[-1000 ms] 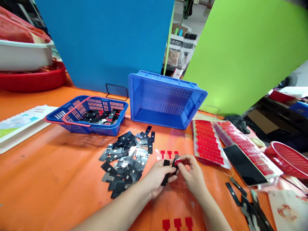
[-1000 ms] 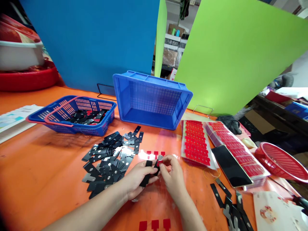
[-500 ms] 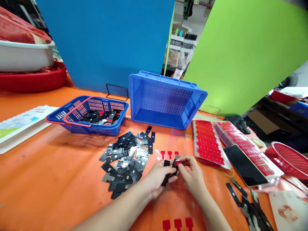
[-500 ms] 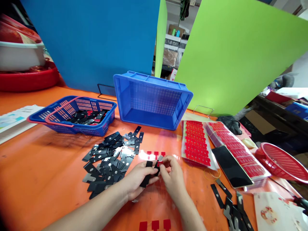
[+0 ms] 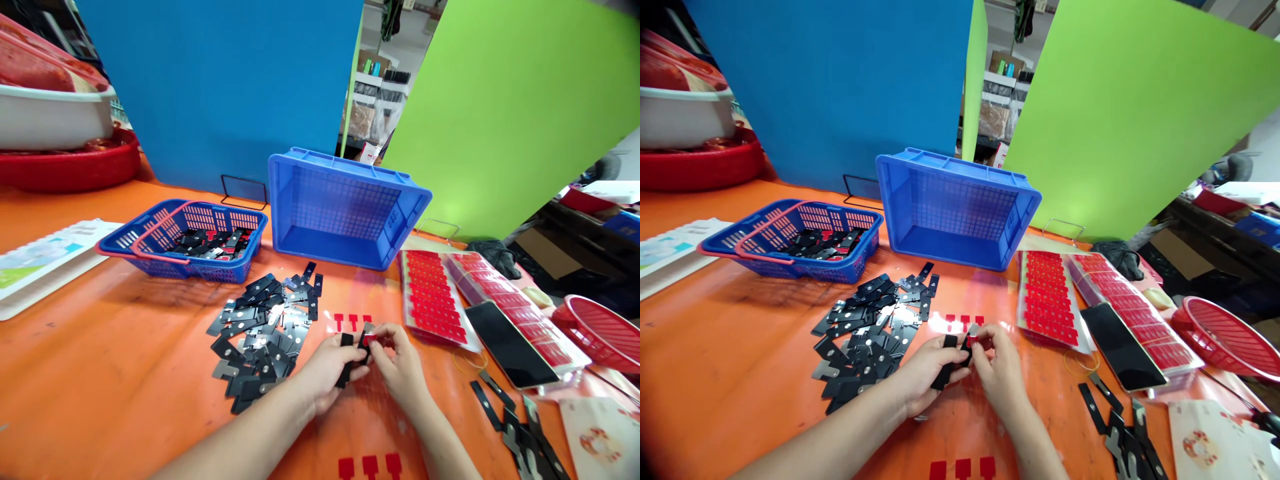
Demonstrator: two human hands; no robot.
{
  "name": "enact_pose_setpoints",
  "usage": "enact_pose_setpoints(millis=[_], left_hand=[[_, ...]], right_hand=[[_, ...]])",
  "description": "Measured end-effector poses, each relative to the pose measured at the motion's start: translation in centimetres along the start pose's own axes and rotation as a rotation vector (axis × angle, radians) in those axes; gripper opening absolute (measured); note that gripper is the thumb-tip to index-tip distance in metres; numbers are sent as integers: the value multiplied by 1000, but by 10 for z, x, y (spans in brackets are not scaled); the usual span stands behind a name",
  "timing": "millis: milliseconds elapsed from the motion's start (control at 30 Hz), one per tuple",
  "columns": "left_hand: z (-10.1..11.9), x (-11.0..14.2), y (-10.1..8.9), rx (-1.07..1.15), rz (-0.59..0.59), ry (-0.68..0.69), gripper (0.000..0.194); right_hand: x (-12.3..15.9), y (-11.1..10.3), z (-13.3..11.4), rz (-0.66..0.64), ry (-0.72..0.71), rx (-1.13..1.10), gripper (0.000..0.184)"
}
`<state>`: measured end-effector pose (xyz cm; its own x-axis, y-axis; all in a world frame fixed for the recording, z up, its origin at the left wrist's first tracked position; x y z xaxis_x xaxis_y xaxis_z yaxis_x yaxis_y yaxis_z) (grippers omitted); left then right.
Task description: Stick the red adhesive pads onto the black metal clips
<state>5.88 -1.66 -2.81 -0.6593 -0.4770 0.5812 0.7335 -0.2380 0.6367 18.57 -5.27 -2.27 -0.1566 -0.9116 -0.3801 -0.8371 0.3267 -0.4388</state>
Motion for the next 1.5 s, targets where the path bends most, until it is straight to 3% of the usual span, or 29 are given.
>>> enact_pose_setpoints(millis=[733,1033,1333,1500], left_hand=[[2,2,2,11,44,5,19],[-2,-2,-1,-99,-28,89,22],[1,-2,2,-190,80,116,21],[3,2,8,-245,74,162,16]], right_hand=[[2,2,2,7,2,36,9],[3,1,2,-27,-28,38,11],[5,2,-1,-38,11,43,15],[2,0,-4,39,-103,129,9]])
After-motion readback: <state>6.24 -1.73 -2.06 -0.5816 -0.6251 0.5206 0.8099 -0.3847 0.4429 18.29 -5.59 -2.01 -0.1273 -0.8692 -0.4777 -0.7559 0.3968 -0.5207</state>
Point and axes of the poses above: each hand's wrist, its own x-axis away from the middle knuckle, its own y-axis out of the palm, z = x × y, the point moved 1 cm from there along -x, towards the middle knuckle, and after that the axes turned 11 degrees about -y, right-handed, at the moved point
